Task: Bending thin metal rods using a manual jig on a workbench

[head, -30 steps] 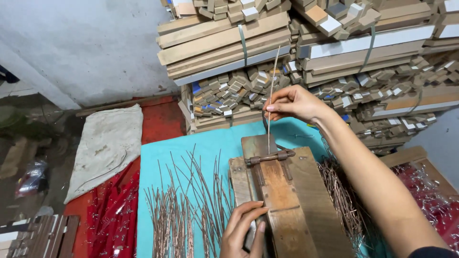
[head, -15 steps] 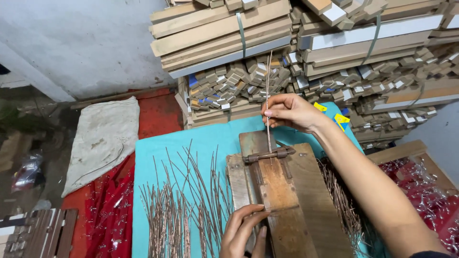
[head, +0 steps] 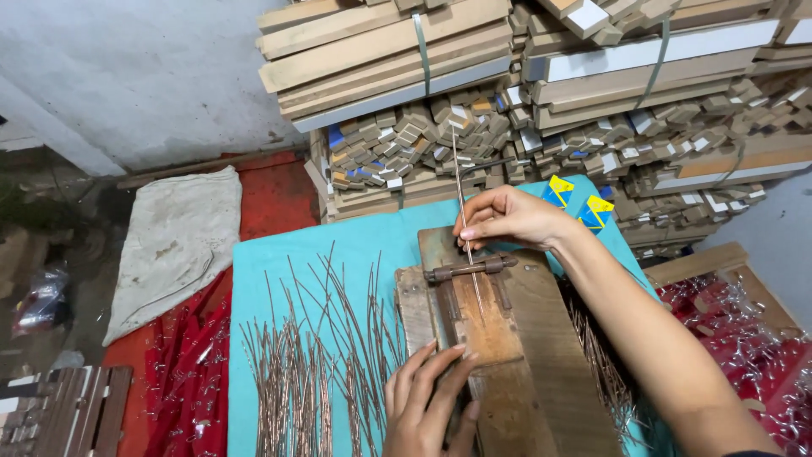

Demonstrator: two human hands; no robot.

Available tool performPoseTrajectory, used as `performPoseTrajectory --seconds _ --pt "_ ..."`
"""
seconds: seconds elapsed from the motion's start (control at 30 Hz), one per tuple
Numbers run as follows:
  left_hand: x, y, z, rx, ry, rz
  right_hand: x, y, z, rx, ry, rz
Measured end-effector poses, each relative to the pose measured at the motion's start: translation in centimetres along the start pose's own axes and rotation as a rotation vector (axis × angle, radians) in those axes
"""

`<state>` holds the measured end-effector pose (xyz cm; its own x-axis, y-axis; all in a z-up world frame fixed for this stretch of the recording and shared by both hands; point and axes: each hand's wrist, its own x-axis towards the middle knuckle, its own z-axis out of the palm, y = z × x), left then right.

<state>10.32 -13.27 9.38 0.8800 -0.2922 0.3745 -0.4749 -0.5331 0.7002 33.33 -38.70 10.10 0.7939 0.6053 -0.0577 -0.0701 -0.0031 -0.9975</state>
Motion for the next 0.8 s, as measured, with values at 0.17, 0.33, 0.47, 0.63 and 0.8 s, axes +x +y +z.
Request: performPoseTrajectory --seconds 0.17,0.33,0.47,0.63,0.8 --pt "0.0 -1.2 0.8 0.107 -0.004 0.174 -1.1 0.1 0.9 -0.208 -0.052 0.046" --pt "1.4 -0.5 -0.1 0.151 -0.148 0.223 -1.3 0.5 0.8 -0.189 -0.045 0.044" --pt "1.7 -1.0 0.1 0.181 -0.139 0.234 -0.8 -2.0 2.0 -0.281 0.014 0.156" --pt "1.4 -0.5 -0.1 0.154 -0.157 0.216 0.7 -1.0 2.1 -0.161 0.282 0.108" --pt "1.6 -0.6 -0.1 0.175 -0.147 0.239 0.1 -2.4 3.4 -0.334 0.205 0.146"
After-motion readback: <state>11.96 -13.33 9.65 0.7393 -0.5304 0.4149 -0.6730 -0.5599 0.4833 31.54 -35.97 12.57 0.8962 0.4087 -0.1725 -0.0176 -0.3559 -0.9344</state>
